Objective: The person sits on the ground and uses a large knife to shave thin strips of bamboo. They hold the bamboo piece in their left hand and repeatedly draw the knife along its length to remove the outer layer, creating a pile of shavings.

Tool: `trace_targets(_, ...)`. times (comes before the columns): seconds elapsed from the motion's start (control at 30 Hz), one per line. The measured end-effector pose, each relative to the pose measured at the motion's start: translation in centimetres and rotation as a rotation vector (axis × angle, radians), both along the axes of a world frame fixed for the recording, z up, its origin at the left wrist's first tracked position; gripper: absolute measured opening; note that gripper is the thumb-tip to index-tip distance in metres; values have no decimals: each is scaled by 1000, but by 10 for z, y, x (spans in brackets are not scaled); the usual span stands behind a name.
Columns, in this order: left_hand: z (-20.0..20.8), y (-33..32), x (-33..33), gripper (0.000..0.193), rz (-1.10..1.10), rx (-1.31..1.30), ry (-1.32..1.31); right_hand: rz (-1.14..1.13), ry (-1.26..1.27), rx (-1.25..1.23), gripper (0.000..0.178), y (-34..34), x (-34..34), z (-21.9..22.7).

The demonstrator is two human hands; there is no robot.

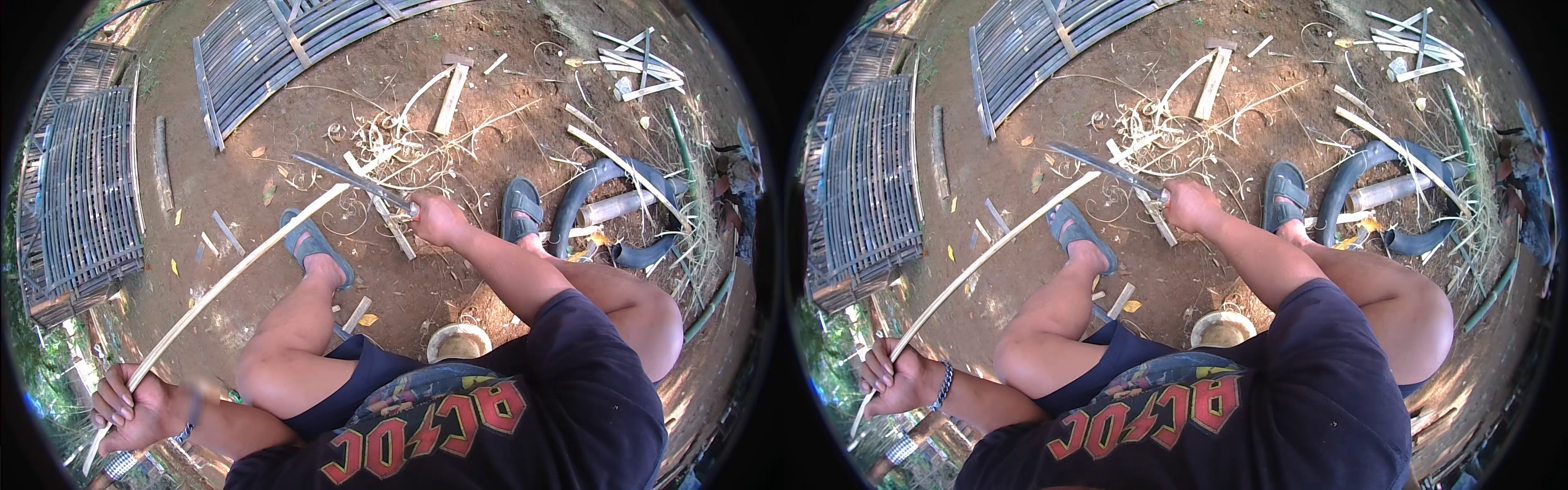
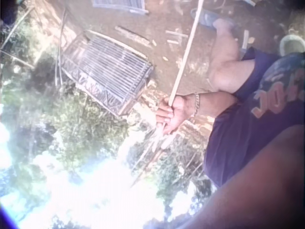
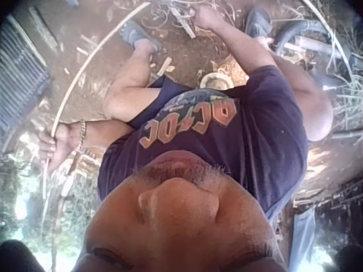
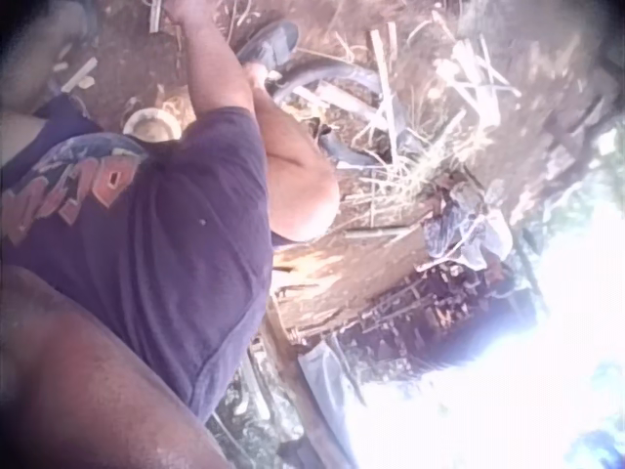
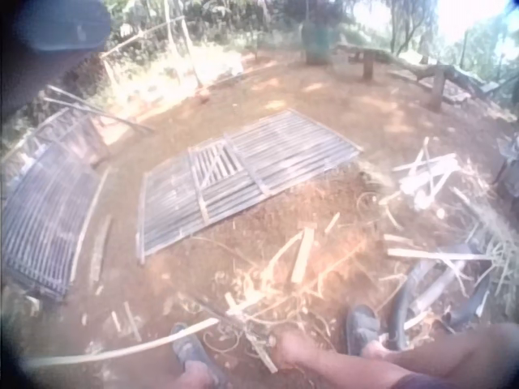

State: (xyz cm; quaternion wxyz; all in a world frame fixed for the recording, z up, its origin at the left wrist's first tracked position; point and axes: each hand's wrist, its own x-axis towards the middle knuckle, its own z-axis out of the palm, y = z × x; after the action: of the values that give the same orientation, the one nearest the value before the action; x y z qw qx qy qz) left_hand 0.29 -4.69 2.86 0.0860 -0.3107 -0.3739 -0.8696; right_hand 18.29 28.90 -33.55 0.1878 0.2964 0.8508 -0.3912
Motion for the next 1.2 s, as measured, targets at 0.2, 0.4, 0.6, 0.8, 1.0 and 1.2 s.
trace_targets(0.2,0,-3,-17,63,-13,-4,-15,-202,-135,-20,35,46,8,-58)
trace_targets(0.4,0,-13,-26,71,49,-22,-19,-21,-88,-21,33,26,0,-38)
trace_targets(0.6,-1,-8,-32,74,114,-29,-77,-253,-228,-46,34,55,3,-93)
trace_targets(0.8,-4,-21,-32,74,100,-35,-47,-218,-155,-17,34,45,18,-78)
trace_targets(1.0,-10,-24,-41,71,284,11,-140,-59,-243,63,26,74,17,-144)
trace_targets(1.2,-20,4,-34,50,826,-35,-297,-42,-224,-72,31,70,22,-144)
